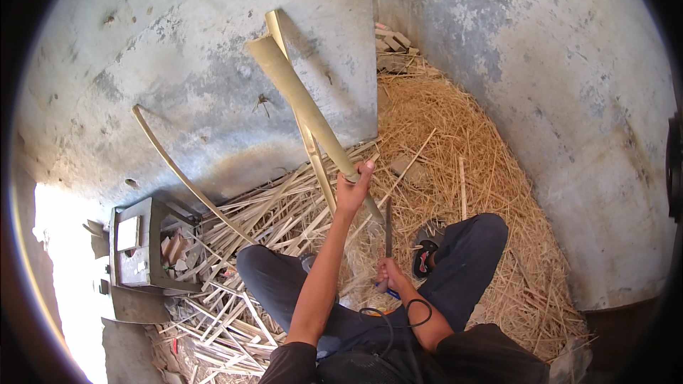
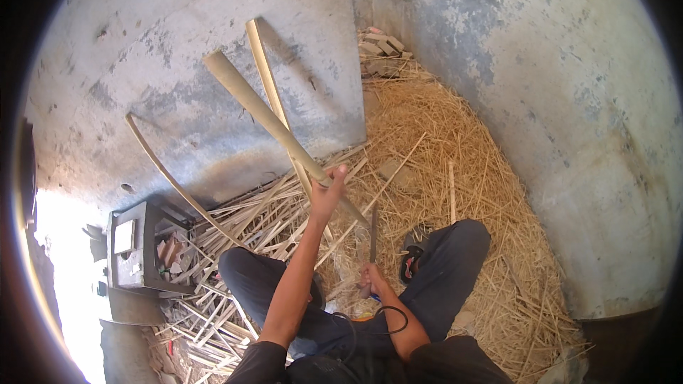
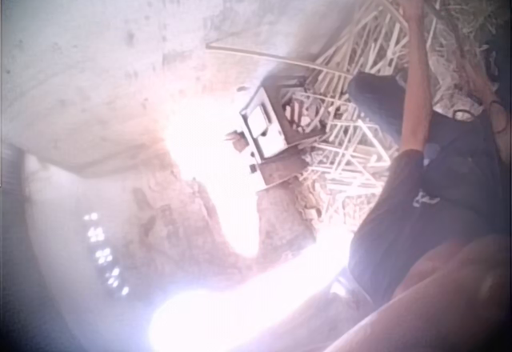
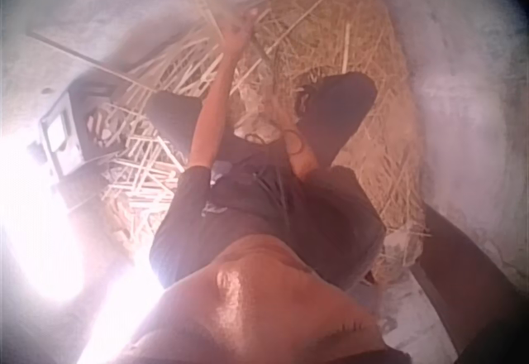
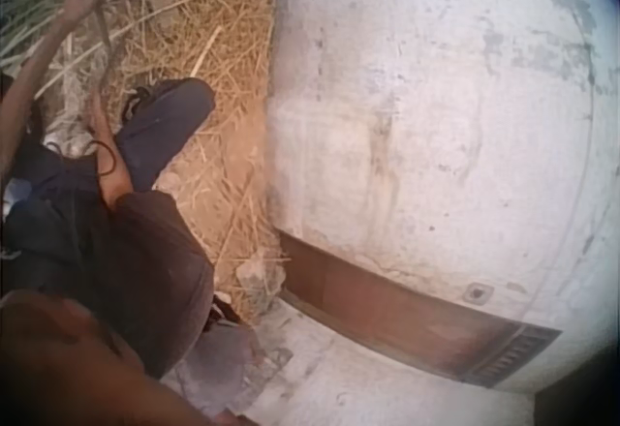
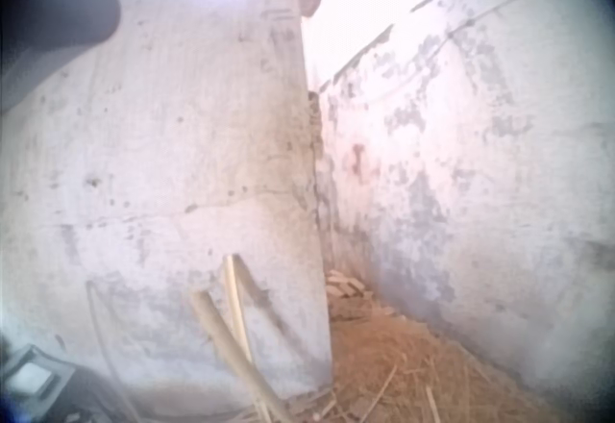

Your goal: The person sits on the floor and uses a machete to split long bamboo poles into thinner strips. They repeatedly strike the bamboo against a metal stand to separate the pieces and then use the machete to further refine the splits.

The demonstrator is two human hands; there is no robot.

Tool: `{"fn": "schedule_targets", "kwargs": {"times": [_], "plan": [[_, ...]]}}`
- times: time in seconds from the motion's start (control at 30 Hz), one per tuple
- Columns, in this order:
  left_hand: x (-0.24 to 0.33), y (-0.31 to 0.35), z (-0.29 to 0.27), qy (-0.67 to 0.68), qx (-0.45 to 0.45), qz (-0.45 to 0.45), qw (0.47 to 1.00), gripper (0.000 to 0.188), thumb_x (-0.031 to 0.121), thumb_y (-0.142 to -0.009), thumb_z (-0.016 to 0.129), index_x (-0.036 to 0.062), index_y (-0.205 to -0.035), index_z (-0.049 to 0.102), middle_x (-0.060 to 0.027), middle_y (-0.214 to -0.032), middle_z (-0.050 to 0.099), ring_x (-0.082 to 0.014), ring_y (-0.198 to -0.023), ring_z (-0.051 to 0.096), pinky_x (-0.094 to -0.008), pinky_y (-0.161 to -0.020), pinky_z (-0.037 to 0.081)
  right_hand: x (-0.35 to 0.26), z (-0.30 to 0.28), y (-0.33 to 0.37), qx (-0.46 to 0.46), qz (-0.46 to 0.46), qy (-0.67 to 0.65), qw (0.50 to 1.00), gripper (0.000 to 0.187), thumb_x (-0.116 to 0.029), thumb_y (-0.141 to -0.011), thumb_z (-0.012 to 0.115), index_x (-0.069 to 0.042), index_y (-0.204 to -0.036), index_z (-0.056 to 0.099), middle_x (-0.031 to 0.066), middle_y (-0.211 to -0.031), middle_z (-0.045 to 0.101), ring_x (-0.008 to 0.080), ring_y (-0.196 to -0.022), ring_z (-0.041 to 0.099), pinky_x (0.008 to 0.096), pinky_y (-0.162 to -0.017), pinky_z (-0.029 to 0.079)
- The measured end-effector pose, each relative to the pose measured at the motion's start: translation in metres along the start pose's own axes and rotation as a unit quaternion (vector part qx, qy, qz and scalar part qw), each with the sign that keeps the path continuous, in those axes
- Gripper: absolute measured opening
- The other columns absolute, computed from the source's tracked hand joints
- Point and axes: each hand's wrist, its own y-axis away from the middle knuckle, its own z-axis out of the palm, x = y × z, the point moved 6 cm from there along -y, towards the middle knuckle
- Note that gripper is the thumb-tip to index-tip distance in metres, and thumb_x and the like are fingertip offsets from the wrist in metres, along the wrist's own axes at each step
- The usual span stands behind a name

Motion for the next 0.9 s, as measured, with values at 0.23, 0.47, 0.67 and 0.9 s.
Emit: {"fn": "schedule_targets", "kwargs": {"times": [0.23, 0.47, 0.67, 0.9], "plan": [[-0.001, 0.003, -0.008, -0.024, 0.018, -0.002, 1.0, 0.049, 0.037, -0.1, 0.069, 0.0095, -0.062, 0.053, 0.0049, -0.057, 0.049, -0.0047, -0.054, 0.046, -0.025, -0.051, 0.037, -0.076, 0.043, 0.035, 0.065, -0.173, 0.043, 0.982, 0.016, -0.013, -0.087, 0.059, -0.012, -0.075, 0.049, -0.0025, -0.055, 0.04, 0.0097, -0.041, 0.035, 0.0281, -0.041, 0.03], [0.008, 0.007, 0.008, 0.001, 0.018, 0.006, 1.0, 0.049, 0.036, -0.1, 0.07, 0.0108, -0.062, 0.052, 0.0061, -0.055, 0.046, -0.0037, -0.05, 0.042, -0.0244, -0.047, 0.033, -0.045, 0.02, 0.023, 0.051, -0.129, 0.064, 0.988, 0.024, -0.018, -0.092, 0.057, -0.013, -0.07, 0.049, -0.0024, -0.056, 0.04, 0.0117, -0.043, 0.037, 0.0323, -0.043, 0.031], [-0.001, 0.0, -0.003, 0.024, 0.025, 0.007, 0.999, 0.049, 0.035, -0.1, 0.07, 0.0116, -0.062, 0.05, 0.0063, -0.054, 0.044, -0.0033, -0.048, 0.039, -0.0237, -0.045, 0.03, 0.002, 0.005, 0.013, 0.059, -0.027, -0.04, 0.997, 0.022, -0.016, -0.089, 0.057, -0.014, -0.069, 0.046, -0.0035, -0.054, 0.036, 0.0113, -0.042, 0.035, 0.0306, -0.042, 0.03], [0.0, 0.005, -0.006, 0.001, 0.029, 0.024, 0.999, 0.046, 0.033, -0.101, 0.068, 0.0112, -0.064, 0.051, 0.0064, -0.057, 0.045, -0.004, -0.053, 0.041, -0.0252, -0.05, 0.032, -0.072, 0.045, 0.031, 0.014, -0.175, 0.029, 0.984, 0.024, -0.015, -0.086, 0.055, -0.015, -0.066, 0.042, -0.0028, -0.052, 0.034, 0.0107, -0.041, 0.033, 0.0286, -0.041, 0.029]]}}
